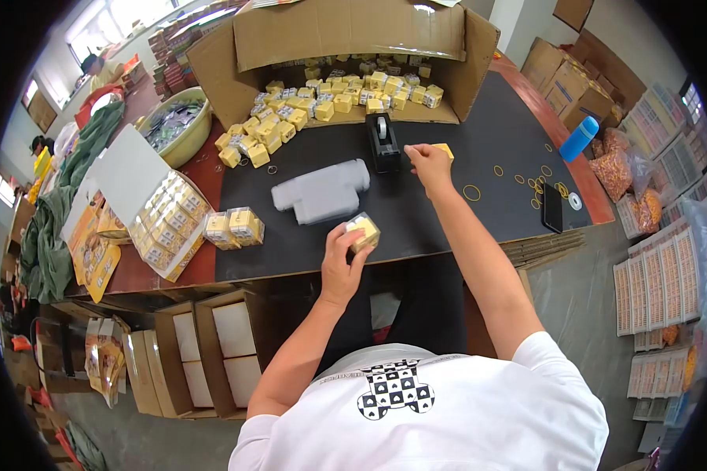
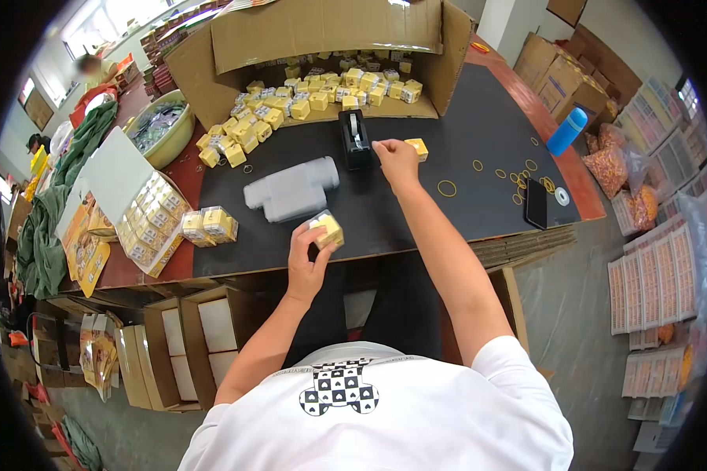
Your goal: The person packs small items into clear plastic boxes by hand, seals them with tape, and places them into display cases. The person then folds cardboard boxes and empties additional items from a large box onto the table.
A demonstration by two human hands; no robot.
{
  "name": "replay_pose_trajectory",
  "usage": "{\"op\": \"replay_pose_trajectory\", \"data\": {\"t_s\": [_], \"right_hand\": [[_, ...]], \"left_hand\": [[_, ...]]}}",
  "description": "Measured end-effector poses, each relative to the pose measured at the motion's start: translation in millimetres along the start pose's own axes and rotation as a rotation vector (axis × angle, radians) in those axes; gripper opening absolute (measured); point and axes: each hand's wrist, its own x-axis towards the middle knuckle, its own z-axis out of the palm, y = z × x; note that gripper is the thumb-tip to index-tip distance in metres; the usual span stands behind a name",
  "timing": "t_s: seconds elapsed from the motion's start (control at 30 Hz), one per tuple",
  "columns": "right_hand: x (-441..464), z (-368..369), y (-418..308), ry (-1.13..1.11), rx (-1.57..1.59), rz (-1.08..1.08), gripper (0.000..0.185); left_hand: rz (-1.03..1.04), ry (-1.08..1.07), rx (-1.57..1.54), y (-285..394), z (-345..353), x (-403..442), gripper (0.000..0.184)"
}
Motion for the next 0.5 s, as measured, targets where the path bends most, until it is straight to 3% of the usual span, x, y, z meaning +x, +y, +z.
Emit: {"op": "replay_pose_trajectory", "data": {"t_s": [0.07, 0.2, 0.23, 0.5], "right_hand": [[22.8, 7.0, -3.3, 0.014, -0.157, 0.001, 0.017], [46.4, 24.2, -21.1, -0.114, -0.281, 0.353, 0.013], [46.0, 26.3, -21.0, -0.116, -0.280, 0.356, 0.013], [28.4, 23.9, -11.6, -0.053, 0.378, 0.446, 0.017]], "left_hand": [[0.043, 0.011, 0.063, -4.2, 1.0, 1.4, 0.043], [0.023, -0.042, -0.001, -3.9, -1.8, 4.1, 0.042], [0.020, -0.043, 0.001, -4.7, -2.9, 4.0, 0.042], [0.021, -0.036, 0.048, -5.2, -0.8, 2.3, 0.042]]}}
